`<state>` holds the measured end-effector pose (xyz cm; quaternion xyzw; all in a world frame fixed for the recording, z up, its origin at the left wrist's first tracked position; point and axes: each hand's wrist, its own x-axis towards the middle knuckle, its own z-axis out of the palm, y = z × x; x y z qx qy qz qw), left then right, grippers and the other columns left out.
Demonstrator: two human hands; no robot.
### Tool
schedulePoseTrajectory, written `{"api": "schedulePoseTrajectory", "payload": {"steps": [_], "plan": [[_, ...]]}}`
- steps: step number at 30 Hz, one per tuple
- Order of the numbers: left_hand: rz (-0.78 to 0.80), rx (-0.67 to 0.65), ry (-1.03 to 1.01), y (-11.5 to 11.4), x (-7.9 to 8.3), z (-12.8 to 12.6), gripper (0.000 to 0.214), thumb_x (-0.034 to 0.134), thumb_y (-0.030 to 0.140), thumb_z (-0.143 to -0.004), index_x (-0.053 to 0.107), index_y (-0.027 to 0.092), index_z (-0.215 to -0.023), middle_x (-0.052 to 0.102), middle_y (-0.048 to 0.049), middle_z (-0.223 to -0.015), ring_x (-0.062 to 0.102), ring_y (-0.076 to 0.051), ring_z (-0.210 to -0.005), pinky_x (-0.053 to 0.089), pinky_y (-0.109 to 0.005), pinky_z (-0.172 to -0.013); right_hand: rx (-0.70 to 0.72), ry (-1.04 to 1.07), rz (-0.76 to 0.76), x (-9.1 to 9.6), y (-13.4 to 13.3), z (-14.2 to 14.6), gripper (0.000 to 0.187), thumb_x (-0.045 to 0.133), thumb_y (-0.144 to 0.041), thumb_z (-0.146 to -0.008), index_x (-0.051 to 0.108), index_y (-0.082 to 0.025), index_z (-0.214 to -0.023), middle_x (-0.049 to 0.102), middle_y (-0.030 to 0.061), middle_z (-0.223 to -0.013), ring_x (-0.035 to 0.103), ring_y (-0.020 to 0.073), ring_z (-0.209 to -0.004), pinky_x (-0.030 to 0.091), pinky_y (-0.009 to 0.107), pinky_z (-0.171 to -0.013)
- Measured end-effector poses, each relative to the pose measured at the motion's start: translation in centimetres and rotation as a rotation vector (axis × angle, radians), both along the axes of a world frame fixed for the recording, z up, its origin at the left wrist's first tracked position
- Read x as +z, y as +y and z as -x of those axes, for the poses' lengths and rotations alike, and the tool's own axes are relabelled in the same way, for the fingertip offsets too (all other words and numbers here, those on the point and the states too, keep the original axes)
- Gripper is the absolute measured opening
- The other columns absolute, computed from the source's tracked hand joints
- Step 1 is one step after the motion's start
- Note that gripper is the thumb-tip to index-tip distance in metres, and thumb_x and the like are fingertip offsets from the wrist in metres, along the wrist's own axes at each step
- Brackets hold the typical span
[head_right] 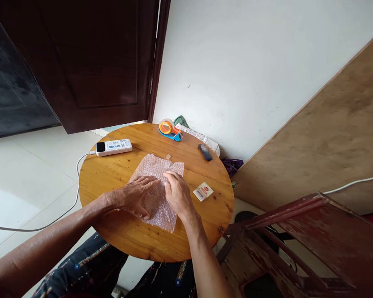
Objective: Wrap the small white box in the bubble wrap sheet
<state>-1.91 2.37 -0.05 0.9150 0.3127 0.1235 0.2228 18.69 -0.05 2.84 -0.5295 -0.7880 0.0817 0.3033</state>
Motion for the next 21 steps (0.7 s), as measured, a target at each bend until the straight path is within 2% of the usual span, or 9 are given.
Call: {"api": "schedulePoseTrajectory", "payload": {"steps": [3, 6, 11, 15, 18, 21], "plan": [[-0.018, -0.024, -0.005, 0.2, 0.3, 0.1, 0.104, 0.079, 0.055, -0.062, 0.035, 0.019, -0.150, 0.043, -0.0183, -0.151, 0.037, -0.039, -0.141, 0.027, -0.055, -0.117, 0.010, -0.092, 0.033, -1.1, 1.5, 0.4, 0.041, 0.045, -0.009, -0.086, 0.066, -0.020, -0.119, 0.066, 0.0103, -0.123, 0.060, 0.0239, -0.117, 0.047, 0.043, -0.105], [-0.051, 0.024, -0.027, 0.1, 0.4, -0.1, 0.091, 0.079, 0.051, -0.067, 0.042, 0.022, -0.145, 0.051, -0.0150, -0.145, 0.044, -0.036, -0.136, 0.032, -0.052, -0.114, 0.019, -0.146, 0.059, -2.4, 2.1, 0.2, 0.043, 0.046, -0.005, -0.084, 0.067, -0.020, -0.118, 0.065, 0.0107, -0.127, 0.059, 0.0240, -0.119, 0.045, 0.043, -0.106], [-0.095, 0.076, 0.031, -0.5, 0.5, -0.4, 0.075, 0.084, 0.047, -0.063, 0.058, 0.021, -0.128, 0.052, -0.0151, -0.142, 0.046, -0.038, -0.132, 0.033, -0.053, -0.113, 0.034, -0.132, 0.035, -3.5, 1.9, -0.1, 0.039, 0.045, -0.010, -0.089, 0.065, -0.018, -0.121, 0.062, 0.0118, -0.131, 0.056, 0.0251, -0.123, 0.043, 0.045, -0.110], [-0.066, 0.086, 0.055, -0.6, 1.0, -0.3, 0.070, 0.081, 0.045, -0.066, 0.058, 0.022, -0.128, 0.051, -0.0140, -0.144, 0.046, -0.036, -0.132, 0.034, -0.051, -0.113, 0.034, -0.135, 0.033, -3.6, 1.8, -0.2, 0.040, 0.045, -0.010, -0.088, 0.064, -0.018, -0.122, 0.061, 0.0116, -0.133, 0.054, 0.0254, -0.127, 0.042, 0.046, -0.111], [-0.104, 0.121, 0.039, -0.2, 1.3, -0.5, 0.066, 0.077, 0.044, -0.072, 0.056, 0.023, -0.131, 0.049, -0.0131, -0.145, 0.045, -0.034, -0.133, 0.033, -0.050, -0.113, 0.035, -0.132, 0.046, -3.6, 2.0, -0.3, 0.041, 0.044, -0.009, -0.088, 0.063, -0.018, -0.123, 0.060, 0.0122, -0.134, 0.054, 0.0258, -0.127, 0.041, 0.047, -0.112], [-0.127, 0.146, 0.058, 0.3, 1.0, -0.8, 0.075, 0.078, 0.049, -0.070, 0.053, 0.022, -0.136, 0.047, -0.0146, -0.147, 0.040, -0.036, -0.137, 0.030, -0.052, -0.115, 0.041, -0.112, 0.049, -3.8, 2.0, -0.4, 0.042, 0.044, -0.010, -0.088, 0.063, -0.016, -0.124, 0.060, 0.0133, -0.135, 0.054, 0.0257, -0.127, 0.041, 0.047, -0.112]]}}
